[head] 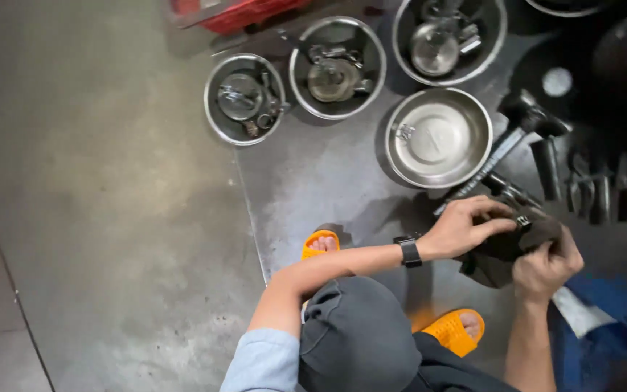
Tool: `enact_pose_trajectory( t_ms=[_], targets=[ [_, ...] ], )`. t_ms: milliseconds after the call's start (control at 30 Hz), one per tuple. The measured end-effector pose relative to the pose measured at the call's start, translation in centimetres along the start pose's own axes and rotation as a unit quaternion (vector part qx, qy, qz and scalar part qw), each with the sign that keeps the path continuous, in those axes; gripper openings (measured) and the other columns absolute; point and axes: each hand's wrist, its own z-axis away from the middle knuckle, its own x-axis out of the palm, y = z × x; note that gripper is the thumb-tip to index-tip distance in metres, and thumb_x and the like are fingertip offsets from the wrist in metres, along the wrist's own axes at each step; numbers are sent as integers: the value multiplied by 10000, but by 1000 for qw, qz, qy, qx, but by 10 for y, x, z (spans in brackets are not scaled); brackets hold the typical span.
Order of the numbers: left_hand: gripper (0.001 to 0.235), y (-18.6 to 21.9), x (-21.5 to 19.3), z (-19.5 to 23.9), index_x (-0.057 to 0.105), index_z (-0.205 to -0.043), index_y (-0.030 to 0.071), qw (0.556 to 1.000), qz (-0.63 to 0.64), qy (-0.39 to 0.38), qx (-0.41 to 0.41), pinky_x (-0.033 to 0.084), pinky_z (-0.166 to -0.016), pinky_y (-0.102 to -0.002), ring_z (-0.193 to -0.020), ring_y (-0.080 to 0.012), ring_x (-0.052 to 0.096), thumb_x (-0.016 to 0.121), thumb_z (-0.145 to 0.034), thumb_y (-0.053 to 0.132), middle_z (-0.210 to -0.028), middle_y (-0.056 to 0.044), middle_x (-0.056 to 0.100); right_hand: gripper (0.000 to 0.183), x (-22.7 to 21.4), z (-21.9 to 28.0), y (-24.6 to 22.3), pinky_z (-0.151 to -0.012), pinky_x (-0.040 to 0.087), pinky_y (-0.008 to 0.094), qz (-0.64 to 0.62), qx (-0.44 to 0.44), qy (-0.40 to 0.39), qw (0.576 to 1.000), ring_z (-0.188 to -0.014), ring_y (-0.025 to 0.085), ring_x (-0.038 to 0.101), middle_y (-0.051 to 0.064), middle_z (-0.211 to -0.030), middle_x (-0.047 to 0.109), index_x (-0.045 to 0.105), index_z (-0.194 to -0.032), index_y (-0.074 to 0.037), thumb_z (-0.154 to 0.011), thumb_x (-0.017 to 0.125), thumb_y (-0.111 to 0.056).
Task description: Assembling small mechanical components such as bearings and pins into a metal housing on a workbench.
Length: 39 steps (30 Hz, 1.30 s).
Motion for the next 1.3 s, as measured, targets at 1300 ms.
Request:
enact_pose_trajectory(
  t_ms=[1300],
  targets=[
    [56,-39,28,18,522,-874,45,993,-11,12,119,460,-710,-366,-804,-336,546,497,-895,91,-829,-127,462,280,53,19,-2,-779,441,320,-163,326,142,921,-717,145,487,115,-759,551,610,-820,-2,-971,449,-175]
  ],
)
